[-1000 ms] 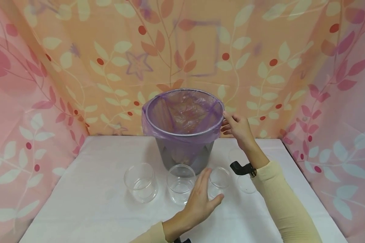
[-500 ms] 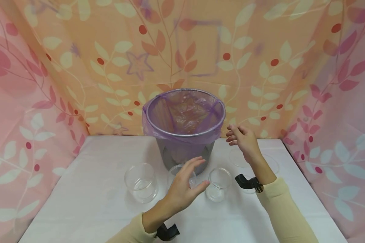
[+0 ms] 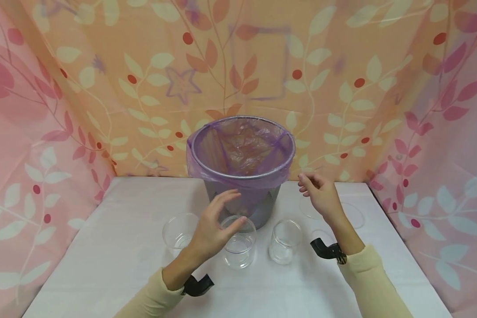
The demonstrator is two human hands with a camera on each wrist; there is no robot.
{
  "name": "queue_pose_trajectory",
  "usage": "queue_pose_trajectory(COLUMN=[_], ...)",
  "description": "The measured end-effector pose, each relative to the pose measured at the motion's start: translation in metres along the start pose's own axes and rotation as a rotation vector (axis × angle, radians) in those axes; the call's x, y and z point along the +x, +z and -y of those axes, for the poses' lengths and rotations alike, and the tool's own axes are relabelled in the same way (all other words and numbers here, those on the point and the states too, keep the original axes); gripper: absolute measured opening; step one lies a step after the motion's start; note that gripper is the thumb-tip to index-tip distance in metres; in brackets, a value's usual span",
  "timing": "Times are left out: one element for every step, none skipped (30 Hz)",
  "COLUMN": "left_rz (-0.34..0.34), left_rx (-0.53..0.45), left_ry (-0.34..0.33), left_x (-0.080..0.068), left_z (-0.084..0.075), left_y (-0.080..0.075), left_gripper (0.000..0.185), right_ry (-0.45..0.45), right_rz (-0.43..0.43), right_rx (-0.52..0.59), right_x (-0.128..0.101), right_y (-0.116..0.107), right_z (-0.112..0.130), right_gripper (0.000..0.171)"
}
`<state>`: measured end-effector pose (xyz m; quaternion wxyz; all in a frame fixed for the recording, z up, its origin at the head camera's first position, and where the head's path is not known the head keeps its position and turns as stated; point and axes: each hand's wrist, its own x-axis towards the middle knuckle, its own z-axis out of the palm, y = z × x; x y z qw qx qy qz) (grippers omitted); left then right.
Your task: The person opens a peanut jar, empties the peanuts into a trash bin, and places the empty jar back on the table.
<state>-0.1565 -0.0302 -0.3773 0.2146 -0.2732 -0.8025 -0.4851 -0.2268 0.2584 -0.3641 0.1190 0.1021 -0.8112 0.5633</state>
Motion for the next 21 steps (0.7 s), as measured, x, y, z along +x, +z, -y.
queue_pose_trajectory(left_rz=[-0.012,-0.022,-0.032,-0.040,-0.047,-0.055,-0.062,-0.069,-0.075,-0.081,-0.086,-0.089,-0.092,-0.095,-0.099,-0.103,-0.107,-0.112,-0.116,-0.120,-0.122], left_rx=[0.002,0.006,0.011,0.017,0.023,0.031,0.037,0.044,0.052,0.060,0.066,0.070,0.072,0.075,0.079,0.083,0.089,0.098,0.105,0.115,0.126], left_ry=[0.009,0.012,0.017,0.020,0.022,0.023,0.024,0.024,0.023,0.023,0.017,0.008,0.001,-0.004,-0.011,-0.015,-0.020,-0.018,-0.015,-0.014,-0.016], left_x=[0.001,0.002,0.002,0.002,0.003,0.003,0.003,0.003,0.003,0.003,0.003,0.003,0.003,0.003,0.003,0.002,0.002,0.002,0.002,0.002,0.001], left_z=[0.002,0.004,0.005,0.007,0.009,0.010,0.012,0.014,0.016,0.018,0.020,0.022,0.025,0.027,0.030,0.033,0.036,0.040,0.043,0.047,0.051], left_y=[-0.003,-0.005,-0.008,-0.011,-0.014,-0.016,-0.019,-0.022,-0.024,-0.027,-0.030,-0.033,-0.036,-0.040,-0.043,-0.047,-0.050,-0.054,-0.057,-0.061,-0.065], left_gripper=[0.050,0.049,0.049,0.049,0.049,0.049,0.049,0.049,0.049,0.048,0.048,0.048,0.048,0.048,0.048,0.048,0.048,0.048,0.048,0.048,0.048], right_ry=[-0.010,-0.018,-0.022,-0.024,-0.025,-0.023,-0.021,-0.016,-0.009,-0.001,0.007,0.013,0.018,0.022,0.024,0.022,0.017,0.010,0.001,-0.007,-0.015], right_rz=[-0.003,-0.006,-0.009,-0.013,-0.017,-0.021,-0.025,-0.027,-0.027,-0.027,-0.026,-0.025,-0.025,-0.024,-0.025,-0.027,-0.031,-0.035,-0.039,-0.042,-0.044], right_rx=[-0.032,-0.064,-0.097,-0.133,-0.165,-0.197,-0.224,-0.246,-0.264,-0.280,-0.293,-0.307,-0.317,-0.332,-0.345,-0.358,-0.369,-0.379,-0.388,-0.397,-0.406], right_x=[-0.001,-0.002,-0.002,-0.003,-0.004,-0.005,-0.005,-0.006,-0.008,-0.009,-0.010,-0.011,-0.012,-0.013,-0.014,-0.014,-0.014,-0.015,-0.015,-0.015,-0.015], right_y=[0.000,0.000,0.001,0.001,0.001,0.000,0.000,0.000,0.000,0.000,0.000,0.000,-0.001,-0.001,-0.002,-0.002,-0.003,-0.004,-0.004,-0.004,-0.005], right_z=[0.000,-0.001,-0.001,-0.002,-0.002,-0.002,-0.002,-0.002,-0.003,-0.003,-0.003,-0.003,-0.003,-0.004,-0.004,-0.005,-0.006,-0.007,-0.009,-0.010,-0.012], right_gripper=[0.020,0.024,0.028,0.032,0.034,0.036,0.036,0.037,0.037,0.038,0.038,0.039,0.040,0.040,0.041,0.041,0.041,0.041,0.041,0.041,0.040])
